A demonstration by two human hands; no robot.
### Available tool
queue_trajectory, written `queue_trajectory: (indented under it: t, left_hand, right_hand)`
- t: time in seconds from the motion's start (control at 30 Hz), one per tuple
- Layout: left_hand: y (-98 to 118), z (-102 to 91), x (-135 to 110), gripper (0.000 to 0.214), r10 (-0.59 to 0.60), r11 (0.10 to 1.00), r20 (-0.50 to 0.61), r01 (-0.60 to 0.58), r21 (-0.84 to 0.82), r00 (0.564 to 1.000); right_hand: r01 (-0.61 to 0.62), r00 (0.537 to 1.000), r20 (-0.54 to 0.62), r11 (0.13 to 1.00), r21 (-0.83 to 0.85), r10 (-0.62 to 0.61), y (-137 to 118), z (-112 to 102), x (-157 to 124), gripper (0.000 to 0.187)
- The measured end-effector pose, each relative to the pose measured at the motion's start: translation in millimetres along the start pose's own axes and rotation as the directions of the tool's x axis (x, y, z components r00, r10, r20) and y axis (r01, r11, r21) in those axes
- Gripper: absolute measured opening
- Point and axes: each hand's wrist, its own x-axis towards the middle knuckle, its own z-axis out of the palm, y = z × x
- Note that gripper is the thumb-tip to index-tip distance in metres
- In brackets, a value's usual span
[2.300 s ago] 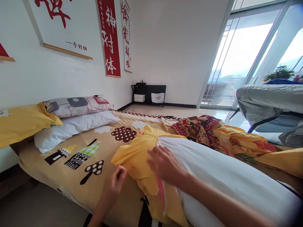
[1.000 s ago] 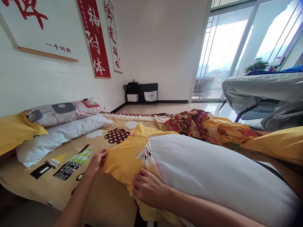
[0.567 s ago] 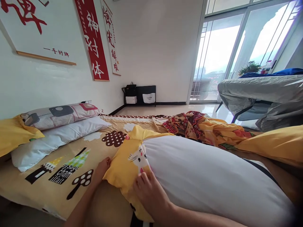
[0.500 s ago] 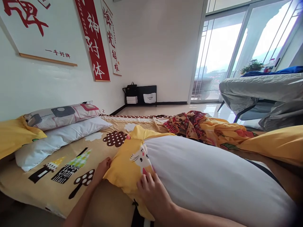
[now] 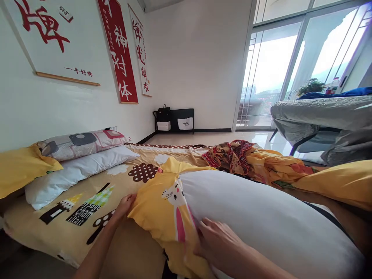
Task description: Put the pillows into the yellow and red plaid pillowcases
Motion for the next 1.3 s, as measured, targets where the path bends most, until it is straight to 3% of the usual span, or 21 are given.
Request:
queue_trajectory:
  t: [0.07, 0.13, 0.23, 0.37, 0.5, 0.6, 0.7, 0.8, 0.9, 1.0, 1.17, 1.2, 1.3]
  left_hand:
    - [4, 3.2, -6, 0.053, -0.071, 0.978, 0.119, 0.093, -0.187, 0.990]
    - [6, 7.3, -11, 0.048, -0.128, 0.948, 0.235, 0.188, -0.258, 0.964]
    - [0, 15.2, -13, 0.035, -0.179, 0.965, 0.256, 0.221, -0.143, 0.950]
    - [-9, 25.4, -11, 0.029, -0.158, 0.970, 0.260, 0.198, -0.137, 0.953]
    - [6, 30.2, -10, 0.029, -0.127, 0.936, 0.222, 0.191, -0.297, 0.967]
    - [32, 29.7, -7, 0.036, -0.137, 0.876, 0.171, 0.200, -0.439, 0.976]
    - [65, 27.3, -2, 0.042, -0.109, 0.831, 0.176, 0.186, -0.524, 0.978]
    - [101, 25.8, 2, 0.035, -0.160, 0.776, 0.195, 0.245, -0.582, 0.968]
    - [137, 26.8, -3, 0.032, -0.202, 0.666, 0.219, 0.298, -0.684, 0.955]
    - [163, 28.8, -17, 0.033, -0.181, 0.564, 0.234, 0.296, -0.771, 0.955]
    - [173, 27.2, -35, 0.033, -0.073, 0.559, 0.275, 0.268, -0.785, 0.959]
    - [171, 26.3, -35, 0.033, -0.051, 0.575, 0.270, 0.250, -0.779, 0.961]
    - [160, 24.0, -26, 0.031, -0.069, 0.613, 0.206, 0.205, -0.763, 0.976]
  right_hand:
    - [0.009, 1.000, 0.019, 0.986, 0.164, -0.012, 0, 11, -6, 0.012]
    - [0.057, 0.998, 0.003, 0.943, 0.329, -0.061, -2, 27, -10, 0.021]
    - [0.085, 0.994, 0.020, 0.849, 0.522, -0.112, -6, 59, -10, 0.038]
    - [-0.058, 0.992, 0.118, 0.653, 0.755, -0.048, -15, 88, -10, 0.067]
    - [-0.070, 0.996, 0.040, 0.443, 0.894, 0.077, -27, 80, -14, 0.065]
    - [-0.101, 0.994, 0.077, 0.373, 0.922, 0.077, -32, 61, -15, 0.052]
    - [-0.142, 0.989, 0.110, 0.484, 0.864, 0.095, -26, 42, -17, 0.037]
    - [-0.046, 0.990, -0.054, 0.661, 0.749, 0.131, -17, 23, -21, 0.033]
    - [0.082, 0.971, -0.216, 0.713, 0.697, 0.100, -11, 9, -27, 0.046]
    - [0.073, 0.937, -0.304, 0.754, 0.652, 0.173, -8, 12, -34, 0.049]
    - [-0.058, 0.815, -0.445, 0.815, 0.576, 0.372, -9, 28, -40, 0.047]
    - [-0.067, 0.813, -0.438, 0.810, 0.583, 0.383, -9, 28, -40, 0.043]
    - [-0.046, 0.869, -0.355, 0.770, 0.636, 0.345, -7, 22, -38, 0.040]
